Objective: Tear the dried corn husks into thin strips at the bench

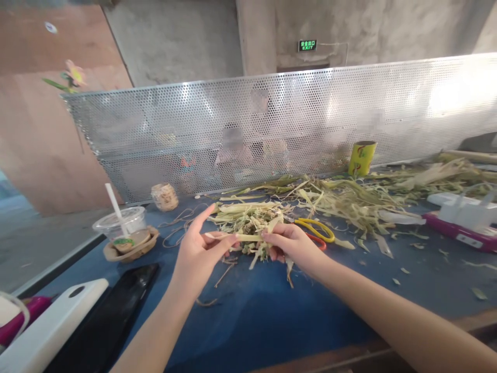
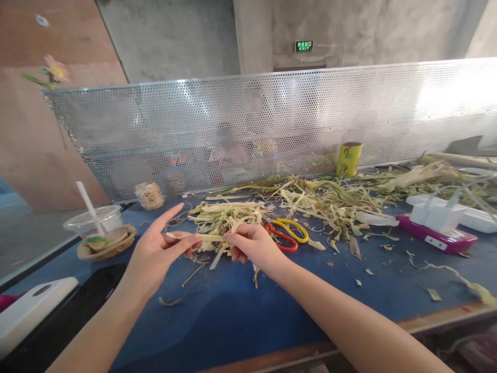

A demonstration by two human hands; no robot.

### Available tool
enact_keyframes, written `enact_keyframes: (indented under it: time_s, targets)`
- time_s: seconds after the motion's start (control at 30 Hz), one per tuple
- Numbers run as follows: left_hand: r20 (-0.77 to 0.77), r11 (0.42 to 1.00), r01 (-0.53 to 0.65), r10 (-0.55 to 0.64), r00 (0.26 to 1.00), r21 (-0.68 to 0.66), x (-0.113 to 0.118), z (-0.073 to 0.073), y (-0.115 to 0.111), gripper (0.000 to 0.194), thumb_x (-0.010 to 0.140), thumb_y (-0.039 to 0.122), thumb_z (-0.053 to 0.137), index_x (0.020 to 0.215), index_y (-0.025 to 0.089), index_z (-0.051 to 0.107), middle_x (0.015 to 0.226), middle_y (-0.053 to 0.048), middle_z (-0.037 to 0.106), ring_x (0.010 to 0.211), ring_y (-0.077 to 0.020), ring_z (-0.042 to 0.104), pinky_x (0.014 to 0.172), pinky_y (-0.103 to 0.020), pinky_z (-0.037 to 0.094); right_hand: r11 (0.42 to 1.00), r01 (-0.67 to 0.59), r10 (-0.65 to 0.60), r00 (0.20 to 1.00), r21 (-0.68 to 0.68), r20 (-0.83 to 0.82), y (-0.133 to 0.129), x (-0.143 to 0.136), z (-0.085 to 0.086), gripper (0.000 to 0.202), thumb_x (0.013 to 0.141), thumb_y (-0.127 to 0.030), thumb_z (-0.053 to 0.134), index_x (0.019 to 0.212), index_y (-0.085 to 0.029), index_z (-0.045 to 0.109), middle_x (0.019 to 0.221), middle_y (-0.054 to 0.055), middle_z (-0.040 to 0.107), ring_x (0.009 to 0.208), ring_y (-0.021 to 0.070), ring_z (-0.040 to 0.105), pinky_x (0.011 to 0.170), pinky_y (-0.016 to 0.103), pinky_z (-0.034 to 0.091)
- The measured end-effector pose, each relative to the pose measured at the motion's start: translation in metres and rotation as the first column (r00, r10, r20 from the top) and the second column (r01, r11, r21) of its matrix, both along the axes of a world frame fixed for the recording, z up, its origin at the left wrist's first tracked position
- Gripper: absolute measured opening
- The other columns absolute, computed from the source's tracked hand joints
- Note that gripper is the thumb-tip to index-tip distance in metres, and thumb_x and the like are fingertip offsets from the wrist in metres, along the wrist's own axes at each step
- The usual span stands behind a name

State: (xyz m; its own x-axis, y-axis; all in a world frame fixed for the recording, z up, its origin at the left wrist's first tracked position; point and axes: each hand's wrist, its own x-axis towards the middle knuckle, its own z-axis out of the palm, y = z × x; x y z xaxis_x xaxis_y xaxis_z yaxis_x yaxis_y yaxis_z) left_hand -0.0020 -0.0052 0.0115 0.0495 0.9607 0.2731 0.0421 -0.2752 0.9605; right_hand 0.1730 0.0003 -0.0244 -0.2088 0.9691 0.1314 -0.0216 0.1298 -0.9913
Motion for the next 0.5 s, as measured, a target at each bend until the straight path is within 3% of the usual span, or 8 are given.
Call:
enact_keyframes:
  time_s: [0.07, 0.17, 0.27, 0.37, 0.5]
  targets:
    - [0.035, 0.997, -0.065, 0.063, 0.997, 0.038, -0.001, 0.001, 0.001, 0.09, 0.06, 0.023, 0.075, 0.136, 0.015, 0.027, 0.054, 0.001, 0.065, 0.056, -0.016, 0.061, 0.055, -0.025, 0.046, 1.0, -0.002, 0.001, 0.999, -0.025, -0.044, 0.0, -0.001, 0.001, 0.028, 0.073, -0.037, 0.058, 0.057, -0.015, 0.052, 0.043, -0.005, 0.051, 0.036, 0.0028, 0.04, 0.039, 0.016, 0.029]
    - [0.14, 0.993, -0.106, 0.099, 0.985, 0.042, 0.004, -0.005, 0.001, 0.102, 0.062, 0.023, 0.073, 0.14, 0.013, 0.009, 0.064, -0.001, 0.068, 0.062, -0.0155, 0.062, 0.056, -0.024, 0.047, 0.997, -0.075, 0.072, 0.991, -0.021, -0.112, -0.001, -0.003, 0.002, 0.03, 0.073, -0.043, 0.057, 0.062, -0.015, 0.054, 0.045, -0.004, 0.053, 0.037, 0.0033, 0.04, 0.04, 0.017, 0.03]
    - [0.202, 0.997, 0.044, -0.031, 0.979, -0.06, 0.014, -0.016, -0.001, 0.105, 0.068, 0.024, 0.069, 0.14, 0.012, -0.007, 0.079, -0.008, 0.07, 0.065, -0.0155, 0.062, 0.052, -0.023, 0.046, 0.991, -0.13, 0.131, 0.985, 0.016, -0.115, -0.002, -0.005, 0.001, 0.034, 0.076, -0.048, 0.052, 0.066, -0.016, 0.054, 0.049, -0.003, 0.055, 0.038, 0.0041, 0.041, 0.04, 0.018, 0.031]
    - [0.212, 0.987, 0.152, -0.138, 0.968, -0.054, 0.022, -0.024, -0.003, 0.107, 0.066, 0.02, 0.071, 0.14, 0.016, -0.007, 0.076, -0.005, 0.07, 0.061, -0.0127, 0.06, 0.052, -0.02, 0.044, 0.984, -0.152, 0.154, 0.988, 0.092, -0.012, -0.004, -0.006, 0.0, 0.038, 0.079, -0.05, 0.048, 0.064, -0.016, 0.054, 0.053, -0.003, 0.055, 0.039, 0.0047, 0.042, 0.041, 0.019, 0.033]
    - [0.211, 0.992, 0.122, -0.114, 0.971, -0.025, 0.025, -0.027, -0.002, 0.103, 0.068, 0.021, 0.07, 0.14, 0.021, -0.003, 0.077, -0.003, 0.069, 0.06, -0.0112, 0.057, 0.049, -0.018, 0.042, 0.971, -0.108, 0.067, 0.98, 0.214, 0.19, -0.008, -0.007, 0.0, 0.045, 0.085, -0.046, 0.039, 0.056, -0.015, 0.055, 0.053, -0.001, 0.053, 0.042, 0.0069, 0.044, 0.047, 0.022, 0.037]
